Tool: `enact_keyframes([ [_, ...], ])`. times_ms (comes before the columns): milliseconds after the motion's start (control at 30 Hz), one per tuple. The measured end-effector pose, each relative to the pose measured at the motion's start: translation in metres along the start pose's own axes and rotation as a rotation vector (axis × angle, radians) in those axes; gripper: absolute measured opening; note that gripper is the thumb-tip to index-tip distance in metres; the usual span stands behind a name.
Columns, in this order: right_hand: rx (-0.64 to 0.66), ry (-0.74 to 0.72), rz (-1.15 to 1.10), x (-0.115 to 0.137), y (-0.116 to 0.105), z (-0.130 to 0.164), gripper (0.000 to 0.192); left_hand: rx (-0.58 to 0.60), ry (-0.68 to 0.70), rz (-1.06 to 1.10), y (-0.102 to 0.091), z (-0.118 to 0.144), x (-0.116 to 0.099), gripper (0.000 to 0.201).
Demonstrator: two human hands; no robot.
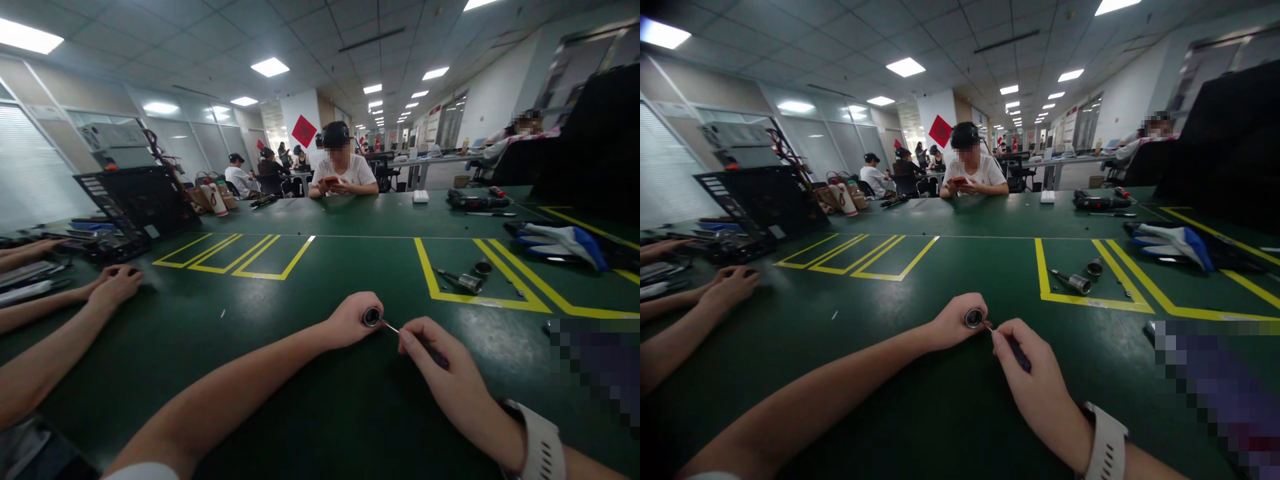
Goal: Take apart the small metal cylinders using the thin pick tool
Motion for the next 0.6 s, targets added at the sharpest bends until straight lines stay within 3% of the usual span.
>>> enact_keyframes([
  [167, 0.019, 0.044, -0.057, -0.004, -0.001, -0.001, 0.025, 0.006, 0.076, -0.102, 0.003, 0.002, -0.005, 0.014],
  [433, -0.136, 0.273, -0.609, -0.031, 0.003, -0.003, 0.020, 0.005, 0.098, -0.026, 0.002, -0.001, -0.003, 0.016],
  [500, -0.150, 0.271, -0.609, -0.032, 0.003, -0.003, 0.020, -0.002, 0.089, -0.016, 0.002, -0.002, -0.002, 0.017],
  [600, -0.144, 0.202, -0.422, -0.028, -0.001, -0.002, 0.024, 0.001, 0.059, -0.040, 0.003, -0.002, -0.001, 0.015],
])
Point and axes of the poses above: each hand's wrist, its own z-axis away from the middle knuckle, its own y-axis out of the palm, x = y × z, the point moved 7 cm from there along -z, towards the middle knuckle, and after that the axes turned 11 degrees about -y, right-handed, at the moved point
